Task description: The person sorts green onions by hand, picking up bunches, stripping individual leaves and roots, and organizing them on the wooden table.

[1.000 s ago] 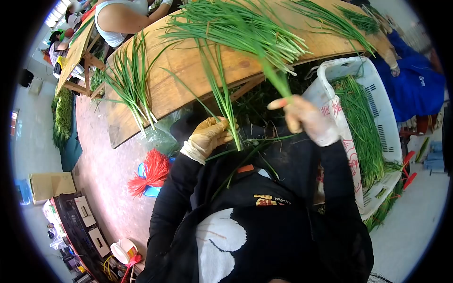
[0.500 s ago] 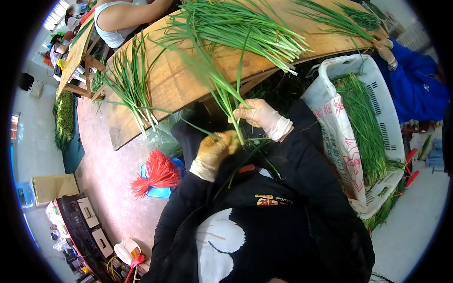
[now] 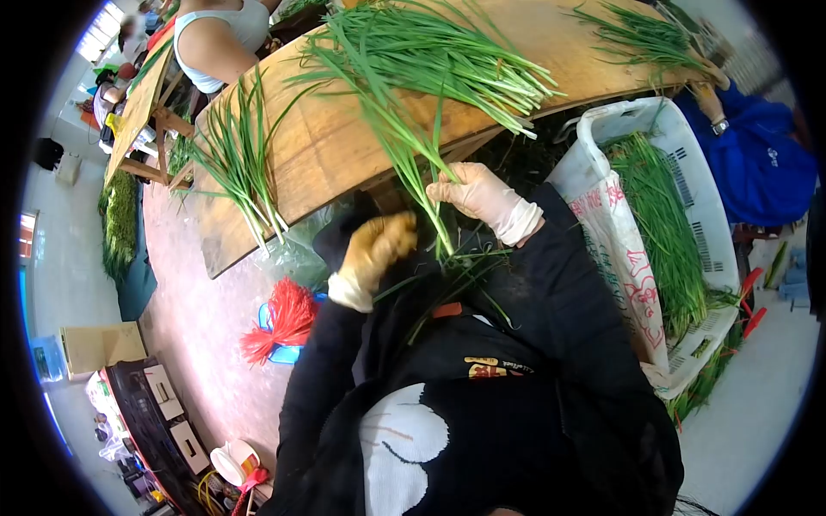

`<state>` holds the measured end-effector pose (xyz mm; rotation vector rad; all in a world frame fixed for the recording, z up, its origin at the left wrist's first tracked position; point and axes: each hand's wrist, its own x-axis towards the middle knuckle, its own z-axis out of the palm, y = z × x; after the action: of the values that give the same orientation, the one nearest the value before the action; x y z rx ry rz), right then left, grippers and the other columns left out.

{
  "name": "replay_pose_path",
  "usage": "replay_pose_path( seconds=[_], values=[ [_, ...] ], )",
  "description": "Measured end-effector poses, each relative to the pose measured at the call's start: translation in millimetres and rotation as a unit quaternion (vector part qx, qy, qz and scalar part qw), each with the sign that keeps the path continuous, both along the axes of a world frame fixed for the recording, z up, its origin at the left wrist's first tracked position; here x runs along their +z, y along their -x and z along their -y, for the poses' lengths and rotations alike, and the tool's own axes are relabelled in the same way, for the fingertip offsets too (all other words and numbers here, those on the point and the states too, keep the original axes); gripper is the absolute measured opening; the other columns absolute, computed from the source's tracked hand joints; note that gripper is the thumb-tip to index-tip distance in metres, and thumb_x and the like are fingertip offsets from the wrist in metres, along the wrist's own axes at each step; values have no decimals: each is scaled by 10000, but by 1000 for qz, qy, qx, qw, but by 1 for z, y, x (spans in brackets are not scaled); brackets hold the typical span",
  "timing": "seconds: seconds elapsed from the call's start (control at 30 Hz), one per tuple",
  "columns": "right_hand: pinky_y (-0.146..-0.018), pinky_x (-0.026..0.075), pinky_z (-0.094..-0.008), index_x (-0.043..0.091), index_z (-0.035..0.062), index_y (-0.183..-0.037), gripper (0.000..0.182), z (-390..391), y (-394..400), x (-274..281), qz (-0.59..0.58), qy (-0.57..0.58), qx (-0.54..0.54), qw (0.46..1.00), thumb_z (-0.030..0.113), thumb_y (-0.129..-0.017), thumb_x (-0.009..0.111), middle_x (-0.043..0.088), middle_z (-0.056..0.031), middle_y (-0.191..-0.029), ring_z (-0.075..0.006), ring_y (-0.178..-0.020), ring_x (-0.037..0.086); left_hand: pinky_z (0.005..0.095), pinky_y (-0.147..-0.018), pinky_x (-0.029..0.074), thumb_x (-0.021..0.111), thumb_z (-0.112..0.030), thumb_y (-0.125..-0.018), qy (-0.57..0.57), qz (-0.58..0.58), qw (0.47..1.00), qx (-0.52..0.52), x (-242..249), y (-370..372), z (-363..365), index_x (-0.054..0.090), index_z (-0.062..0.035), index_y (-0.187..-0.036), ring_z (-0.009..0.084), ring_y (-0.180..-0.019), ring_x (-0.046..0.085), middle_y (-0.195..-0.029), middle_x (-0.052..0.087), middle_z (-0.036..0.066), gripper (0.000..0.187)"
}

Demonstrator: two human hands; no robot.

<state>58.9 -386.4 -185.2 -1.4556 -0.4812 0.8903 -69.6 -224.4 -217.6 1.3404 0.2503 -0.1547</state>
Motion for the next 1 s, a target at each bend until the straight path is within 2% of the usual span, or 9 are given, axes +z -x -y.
replay_pose_path(
  seconds=[0.07, 0.23, 0.33, 0.37, 0.4, 0.5, 0.67, 0.8, 1.0],
  values=[
    [-664, 413, -220, 580, 18, -807, 136, -7, 8, -11, 27, -1, 2, 1000, 146, -779, 617, 568, 5, -715, -69, -686, 488, 186, -627, 420, 567, -315, -813, 171, -29, 984, 41, 9, -19, 4, 552, -22, -966, 84, -655, 538, -724, 581, 0, 331],
    [-714, 421, -223, 567, -21, -955, 266, -1, 17, -22, 21, -82, -66, 994, 170, -779, 624, 592, -16, -821, -84, -762, 523, 242, -678, 452, 557, -221, -825, 188, 38, 980, 60, 0, -38, 12, 537, 14, -1017, 103, -723, 556, -840, 594, 38, 304],
    [-709, 422, -219, 571, -18, -921, 273, 6, 22, -21, 23, -3, -59, 998, 168, -745, 664, 595, -25, -804, -81, -752, 522, 249, -724, 446, 535, -203, -838, 231, 69, 968, 67, -11, -38, 12, 495, 70, -1070, 131, -769, 560, -885, 591, 73, 361],
    [-675, 419, -213, 577, 6, -829, 227, 0, 29, -12, -72, -126, -44, 988, 156, -709, 699, 584, -14, -758, -70, -698, 500, 252, -732, 443, 523, -203, -844, 248, 75, 964, 60, -17, -40, 12, 496, 71, -1064, 143, -779, 559, -898, 587, 86, 353],
    [-649, 414, -206, 578, 12, -788, 204, 2, 25, -15, 2, 3, -14, 1000, 150, -704, 701, 587, -12, -740, -66, -681, 497, 255, -740, 440, 512, -204, -850, 265, 81, 959, 53, -24, -41, 12, 497, 72, -1058, 155, -789, 558, -912, 582, 99, 346],
    [-644, 414, -212, 589, 9, -792, 183, -3, 27, -17, 8, 28, -8, 1000, 142, -714, 688, 597, -22, -741, -75, -687, 518, 276, -727, 451, 470, -212, -871, 267, 104, 955, 76, -23, -40, 16, 497, 58, -1059, 179, -800, 559, -962, 567, 117, 330],
    [-647, 421, -220, 574, -3, -832, 200, -5, 34, -28, 3, -141, -109, 984, 182, -777, 624, 592, -14, -723, -83, -679, 525, 297, -731, 467, 420, -246, -893, 271, 87, 951, 123, 0, -44, 29, 492, 55, -1060, 189, -826, 564, -996, 559, 129, 352],
    [-669, 427, -224, 559, -6, -839, 201, 7, 33, -18, 152, -42, -156, 975, 193, -814, 577, 592, -27, -724, -87, -693, 528, 362, -791, 451, 424, -272, -887, 289, 78, 943, 143, 9, -54, 37, 476, 42, -1087, 230, -871, 566, -1013, 562, 152, 376],
    [-719, 446, -248, 547, -22, -825, 153, 48, 45, 16, 62, -112, -95, 987, 130, -834, 536, 611, -82, -776, -137, -739, 574, 385, -832, 441, 414, -204, -891, 291, 84, 920, 249, 13, -59, -4, 476, -13, -1003, 314, -981, 534, -1066, 539, 200, 230]
  ],
)
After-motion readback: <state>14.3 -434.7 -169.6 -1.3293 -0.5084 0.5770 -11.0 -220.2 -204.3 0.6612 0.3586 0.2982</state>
